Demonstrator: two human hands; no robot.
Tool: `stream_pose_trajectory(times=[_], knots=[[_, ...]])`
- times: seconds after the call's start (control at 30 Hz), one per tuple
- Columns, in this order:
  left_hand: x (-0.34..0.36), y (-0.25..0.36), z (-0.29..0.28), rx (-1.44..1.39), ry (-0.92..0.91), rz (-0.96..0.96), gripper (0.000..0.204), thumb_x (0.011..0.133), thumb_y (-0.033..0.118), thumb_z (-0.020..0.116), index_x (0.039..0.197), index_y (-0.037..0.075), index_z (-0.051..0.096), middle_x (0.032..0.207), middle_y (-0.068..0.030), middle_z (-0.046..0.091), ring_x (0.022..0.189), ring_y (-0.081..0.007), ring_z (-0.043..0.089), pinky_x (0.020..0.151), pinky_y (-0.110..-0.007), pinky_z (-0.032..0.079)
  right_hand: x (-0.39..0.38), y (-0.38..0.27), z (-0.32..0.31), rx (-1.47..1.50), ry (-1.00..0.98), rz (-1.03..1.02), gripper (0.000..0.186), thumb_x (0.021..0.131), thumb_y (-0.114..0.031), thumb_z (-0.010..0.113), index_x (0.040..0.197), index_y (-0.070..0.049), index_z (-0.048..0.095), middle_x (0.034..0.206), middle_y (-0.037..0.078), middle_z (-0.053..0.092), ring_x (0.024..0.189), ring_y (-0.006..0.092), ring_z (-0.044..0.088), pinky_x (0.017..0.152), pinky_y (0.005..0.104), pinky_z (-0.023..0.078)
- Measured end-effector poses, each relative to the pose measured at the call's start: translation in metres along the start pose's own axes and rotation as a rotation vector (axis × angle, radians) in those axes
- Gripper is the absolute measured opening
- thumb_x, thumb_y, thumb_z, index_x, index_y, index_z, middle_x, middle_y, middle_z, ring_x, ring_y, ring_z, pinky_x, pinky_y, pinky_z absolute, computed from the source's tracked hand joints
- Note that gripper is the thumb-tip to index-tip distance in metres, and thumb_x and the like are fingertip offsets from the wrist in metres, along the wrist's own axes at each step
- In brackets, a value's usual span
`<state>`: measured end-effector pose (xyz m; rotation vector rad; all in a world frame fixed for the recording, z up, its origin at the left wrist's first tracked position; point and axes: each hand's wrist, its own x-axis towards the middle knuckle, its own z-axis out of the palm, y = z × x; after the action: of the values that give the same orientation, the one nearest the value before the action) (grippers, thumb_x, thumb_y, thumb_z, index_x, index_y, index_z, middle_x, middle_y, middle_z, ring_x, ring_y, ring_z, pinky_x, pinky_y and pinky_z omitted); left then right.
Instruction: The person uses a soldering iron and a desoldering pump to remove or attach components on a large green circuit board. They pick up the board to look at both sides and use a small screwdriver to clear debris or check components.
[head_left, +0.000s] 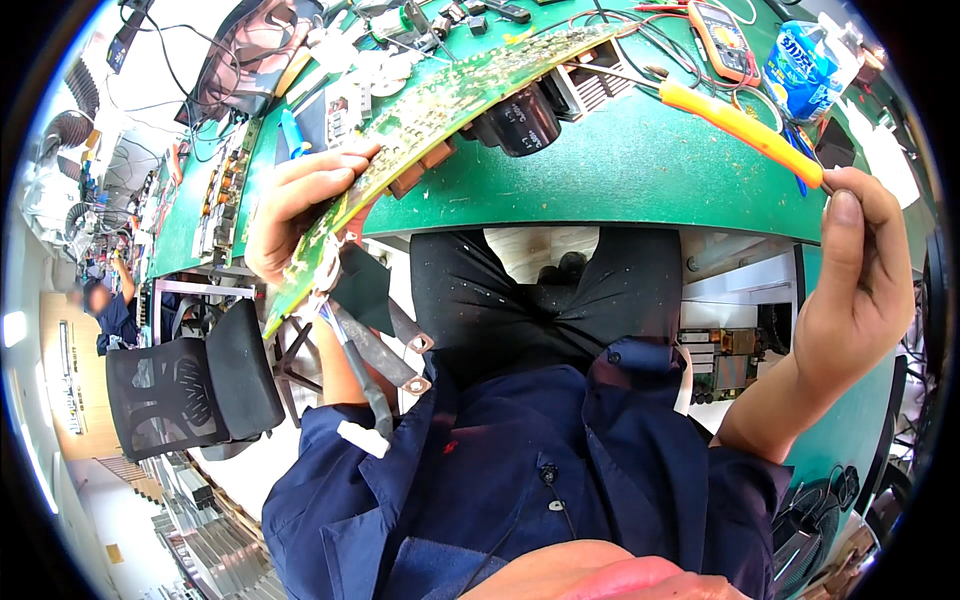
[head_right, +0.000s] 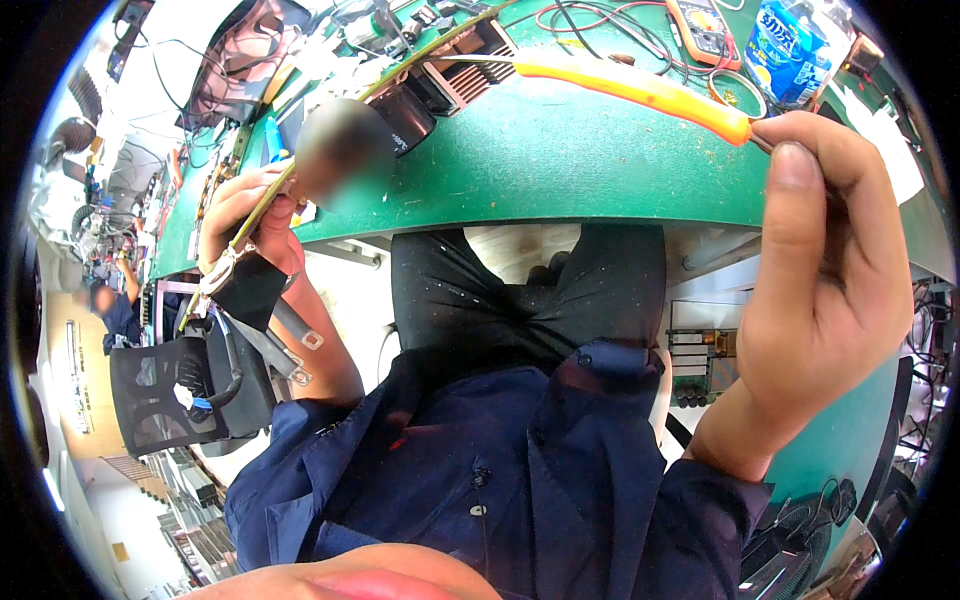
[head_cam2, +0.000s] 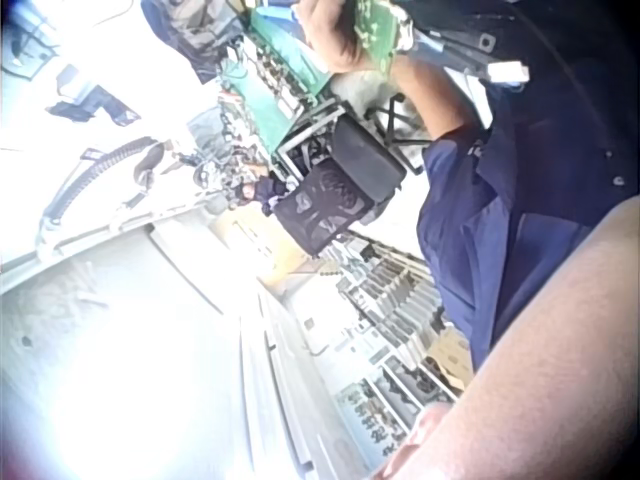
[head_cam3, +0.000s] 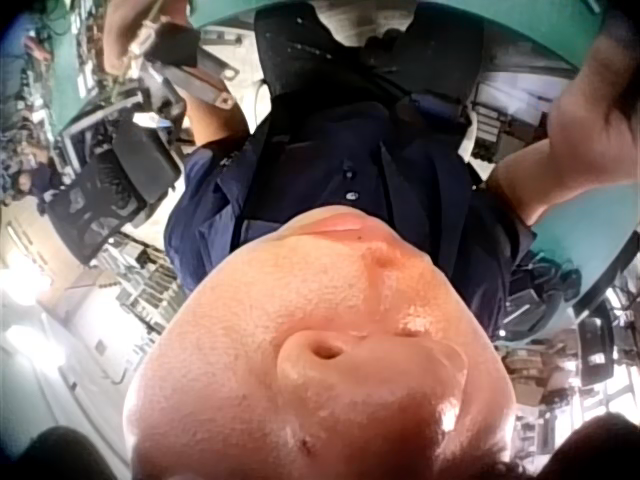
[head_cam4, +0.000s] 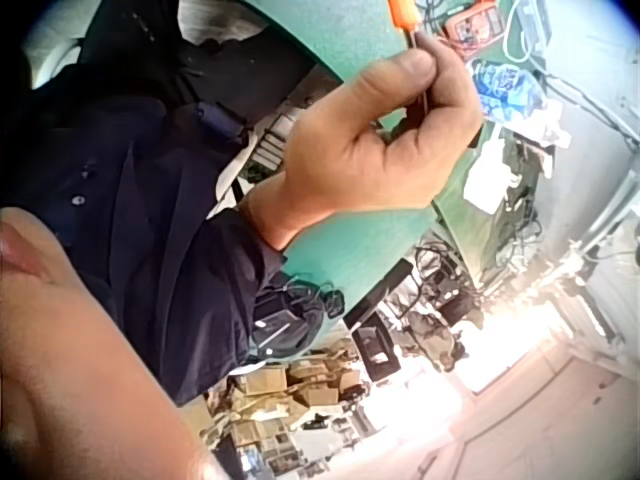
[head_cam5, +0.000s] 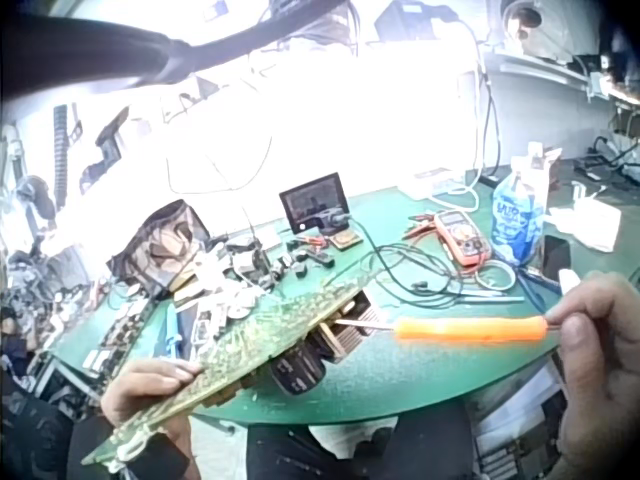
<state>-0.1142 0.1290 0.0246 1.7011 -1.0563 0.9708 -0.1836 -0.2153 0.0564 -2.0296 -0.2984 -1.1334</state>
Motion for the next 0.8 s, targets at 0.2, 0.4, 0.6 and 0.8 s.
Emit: stream_pose_trajectory(times=[0.2,0.4,0.6,0.8], knots=[[0.000,0.002,0.001,-0.028,0.000,-0.026,0.027,0.078,-0.014,0.063,0.100,-0.002,0.055,0.096,-0.0218,0.062,0.087,-0.0328,0.066,0.070,-0.035,0.057,-0.001,-0.001,-0.004,-0.018,-0.018,0.029,0.011,0.093,-0.003,0.053,0.095,0.003,0.063,0.084,0.000,0.058,0.068,0.0019,0.043,0.058,0.0143,0.031],[0.002,0.005,-0.004,-0.003,-0.092,-0.022,0.027,0.081,-0.012,0.062,0.105,0.000,0.054,0.100,-0.0211,0.061,0.087,-0.0308,0.066,0.068,-0.034,0.057,0.000,0.004,-0.008,-0.039,-0.042,-0.020,0.013,0.094,-0.001,0.050,0.097,0.005,0.062,0.090,0.003,0.060,0.072,0.0035,0.048,0.062,0.0144,0.036],[-0.001,0.004,-0.007,-0.016,-0.106,-0.050,0.029,0.080,-0.013,0.062,0.104,0.000,0.054,0.101,-0.0206,0.061,0.089,-0.0314,0.066,0.068,-0.034,0.057,0.000,-0.001,-0.010,-0.034,-0.035,-0.003,0.012,0.093,-0.001,0.051,0.094,0.005,0.061,0.094,0.005,0.061,0.079,0.0072,0.054,0.069,0.0168,0.042],[-0.003,0.006,-0.005,-0.061,-0.079,-0.085,0.032,0.075,-0.019,0.062,0.102,-0.002,0.055,0.101,-0.0210,0.060,0.094,-0.0354,0.064,0.080,-0.040,0.056,0.020,0.000,-0.023,-0.273,-0.170,-0.172,0.012,0.092,0.000,0.050,0.093,0.006,0.061,0.089,0.008,0.062,0.077,0.0105,0.056,0.069,0.0206,0.045]])
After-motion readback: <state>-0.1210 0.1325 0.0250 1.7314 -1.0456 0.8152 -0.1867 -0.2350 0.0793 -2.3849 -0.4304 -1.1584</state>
